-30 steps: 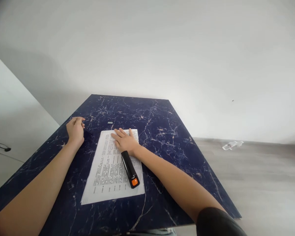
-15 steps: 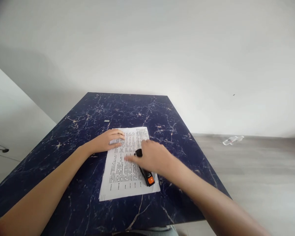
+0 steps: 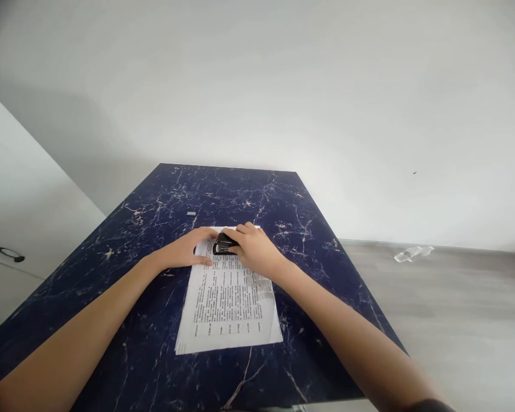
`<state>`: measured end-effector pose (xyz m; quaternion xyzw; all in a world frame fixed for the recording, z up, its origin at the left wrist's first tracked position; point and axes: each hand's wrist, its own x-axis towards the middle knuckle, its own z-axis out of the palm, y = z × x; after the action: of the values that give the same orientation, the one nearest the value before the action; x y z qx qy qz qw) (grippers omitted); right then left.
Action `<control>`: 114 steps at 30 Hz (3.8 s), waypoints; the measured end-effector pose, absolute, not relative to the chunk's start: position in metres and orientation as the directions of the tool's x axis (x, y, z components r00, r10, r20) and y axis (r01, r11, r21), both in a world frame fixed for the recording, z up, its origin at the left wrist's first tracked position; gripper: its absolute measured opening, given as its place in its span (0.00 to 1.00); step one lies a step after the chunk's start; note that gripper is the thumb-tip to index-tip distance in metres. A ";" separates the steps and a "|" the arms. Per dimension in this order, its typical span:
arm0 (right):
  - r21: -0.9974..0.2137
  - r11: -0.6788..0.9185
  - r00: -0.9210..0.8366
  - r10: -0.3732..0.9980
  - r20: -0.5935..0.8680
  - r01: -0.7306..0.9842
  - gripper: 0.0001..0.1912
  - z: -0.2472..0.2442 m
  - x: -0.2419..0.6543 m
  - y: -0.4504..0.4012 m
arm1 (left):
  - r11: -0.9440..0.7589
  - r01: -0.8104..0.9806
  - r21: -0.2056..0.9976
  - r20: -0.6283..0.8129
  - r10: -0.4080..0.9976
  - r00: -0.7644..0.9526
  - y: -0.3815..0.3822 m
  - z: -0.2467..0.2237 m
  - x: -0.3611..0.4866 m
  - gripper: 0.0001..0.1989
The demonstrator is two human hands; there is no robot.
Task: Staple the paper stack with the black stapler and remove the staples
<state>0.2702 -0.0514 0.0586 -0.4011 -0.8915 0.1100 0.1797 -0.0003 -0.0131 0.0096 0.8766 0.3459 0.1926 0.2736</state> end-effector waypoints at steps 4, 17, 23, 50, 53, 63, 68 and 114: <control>-0.306 0.706 -0.670 0.705 0.231 0.638 0.22 0.039 0.261 -0.023 | -0.621 0.494 0.609 0.177 0.713 0.678 -0.010 0.005 -0.001 0.30; -0.949 0.263 -0.408 0.896 0.173 0.175 0.22 -0.001 0.295 0.004 | -0.605 0.494 0.624 0.183 0.728 0.661 -0.007 0.005 0.000 0.14; -0.975 0.200 -0.436 0.889 0.139 0.097 0.23 -0.002 0.294 0.007 | -0.610 0.503 0.612 0.183 0.728 0.660 -0.006 0.005 0.000 0.14; -0.887 0.428 -0.496 0.816 0.296 0.175 0.22 -0.003 0.293 0.007 | -0.625 0.494 0.604 0.202 0.720 0.664 -0.003 0.000 -0.001 0.14; -0.745 0.581 -0.480 0.781 0.399 0.328 0.16 0.000 0.291 0.000 | -0.632 0.479 0.608 0.217 0.714 0.666 -0.001 -0.001 -0.002 0.13; -0.387 0.757 -0.456 0.636 0.623 0.527 0.13 -0.008 0.281 -0.016 | -0.362 0.147 0.920 0.278 0.871 0.404 -0.003 0.002 0.002 0.27; -0.158 0.852 -0.463 0.416 0.783 0.499 0.24 -0.007 0.277 -0.020 | 0.043 -0.142 0.989 0.016 0.922 0.386 0.001 -0.004 0.004 0.17; -0.680 0.613 -0.443 0.780 0.441 0.403 0.13 0.005 0.281 -0.012 | -0.252 -0.212 0.944 0.304 0.915 0.266 -0.009 0.008 -0.001 0.12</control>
<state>0.2807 -0.0123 0.0054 -0.3640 -0.8127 0.2471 0.3820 -0.0007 -0.0088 0.0076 0.5897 0.2980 0.5275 0.5340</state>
